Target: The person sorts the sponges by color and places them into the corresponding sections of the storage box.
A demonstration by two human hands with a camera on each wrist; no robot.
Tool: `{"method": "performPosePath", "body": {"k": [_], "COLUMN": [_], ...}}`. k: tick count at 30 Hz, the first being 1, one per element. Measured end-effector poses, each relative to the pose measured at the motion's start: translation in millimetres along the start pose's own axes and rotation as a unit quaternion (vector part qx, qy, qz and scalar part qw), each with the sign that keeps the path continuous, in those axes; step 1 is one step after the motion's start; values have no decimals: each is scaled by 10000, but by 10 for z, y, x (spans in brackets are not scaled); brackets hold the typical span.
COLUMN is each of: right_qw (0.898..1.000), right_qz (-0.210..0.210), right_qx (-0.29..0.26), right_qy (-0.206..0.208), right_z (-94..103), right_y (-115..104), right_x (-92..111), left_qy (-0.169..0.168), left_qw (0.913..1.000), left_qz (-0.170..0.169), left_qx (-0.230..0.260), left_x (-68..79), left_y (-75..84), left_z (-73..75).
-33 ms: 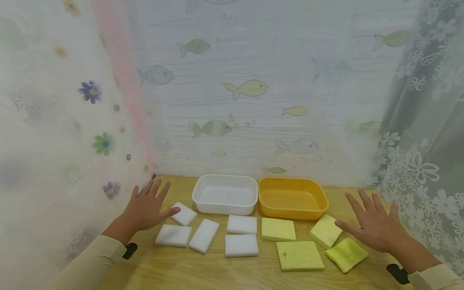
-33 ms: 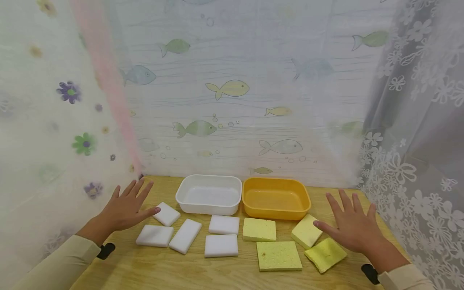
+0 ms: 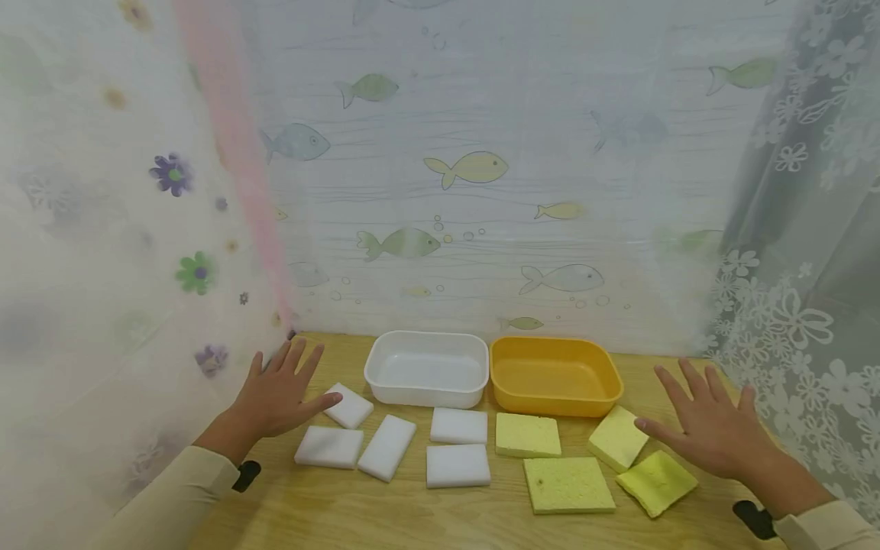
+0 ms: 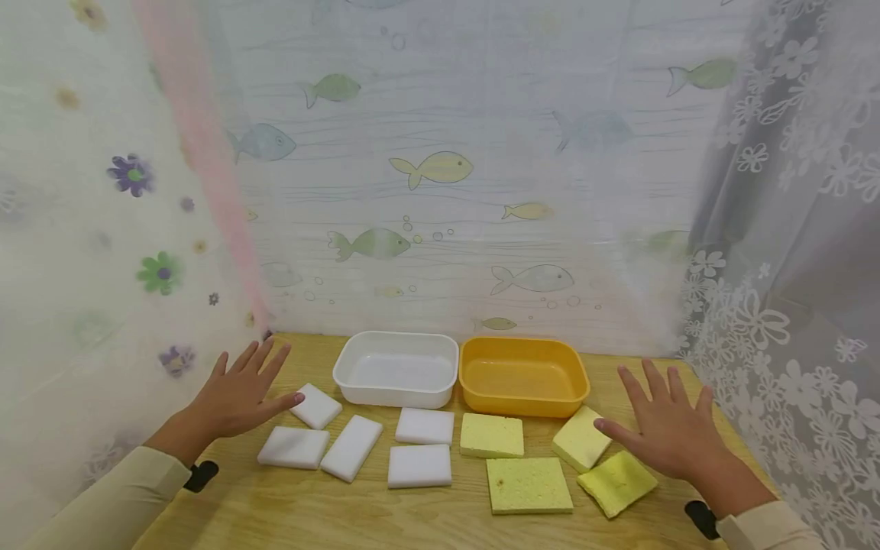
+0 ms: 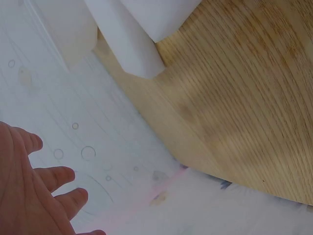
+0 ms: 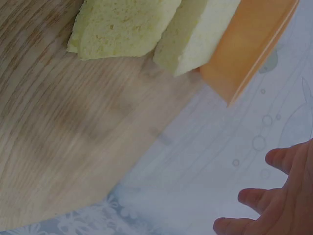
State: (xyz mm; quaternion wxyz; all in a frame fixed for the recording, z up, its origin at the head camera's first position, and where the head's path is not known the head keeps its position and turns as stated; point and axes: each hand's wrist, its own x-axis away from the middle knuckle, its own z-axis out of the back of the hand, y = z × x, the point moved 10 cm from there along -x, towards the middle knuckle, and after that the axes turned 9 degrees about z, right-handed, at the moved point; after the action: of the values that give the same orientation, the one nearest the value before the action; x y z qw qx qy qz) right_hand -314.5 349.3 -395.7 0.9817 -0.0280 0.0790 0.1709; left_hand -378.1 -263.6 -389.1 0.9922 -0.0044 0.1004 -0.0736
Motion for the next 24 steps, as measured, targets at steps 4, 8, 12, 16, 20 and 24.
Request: {"method": "performPosePath", "body": {"k": [4,8,12,16,20,24], "right_qw": [10000,10000,9999,9997,9989,9978], "right_qz": [3,19,79,175,238,276], "right_qx": [35,42,23,-77,-291,-509], "right_qy": [26,44,70,167,266,325], "right_z": [-8,-35,-64,-91,-128,-161], "right_y": [-5,-8,-21,-69,-136,-202], "right_x": [-1,0,-5,0,9,14], "left_qy": [-15,-5,75,80,-54,-124], "left_qw": [10000,9999,9997,9991,9970,9922], "left_qz": [4,6,-11,-10,19,26], "left_qx": [25,121,240,410,778,1241], "left_x": [-8,-30,-61,-86,-120,-177], "left_y": [1,4,25,90,207,317], "left_z": [-2,-22,-60,-123,-185,-239]}}
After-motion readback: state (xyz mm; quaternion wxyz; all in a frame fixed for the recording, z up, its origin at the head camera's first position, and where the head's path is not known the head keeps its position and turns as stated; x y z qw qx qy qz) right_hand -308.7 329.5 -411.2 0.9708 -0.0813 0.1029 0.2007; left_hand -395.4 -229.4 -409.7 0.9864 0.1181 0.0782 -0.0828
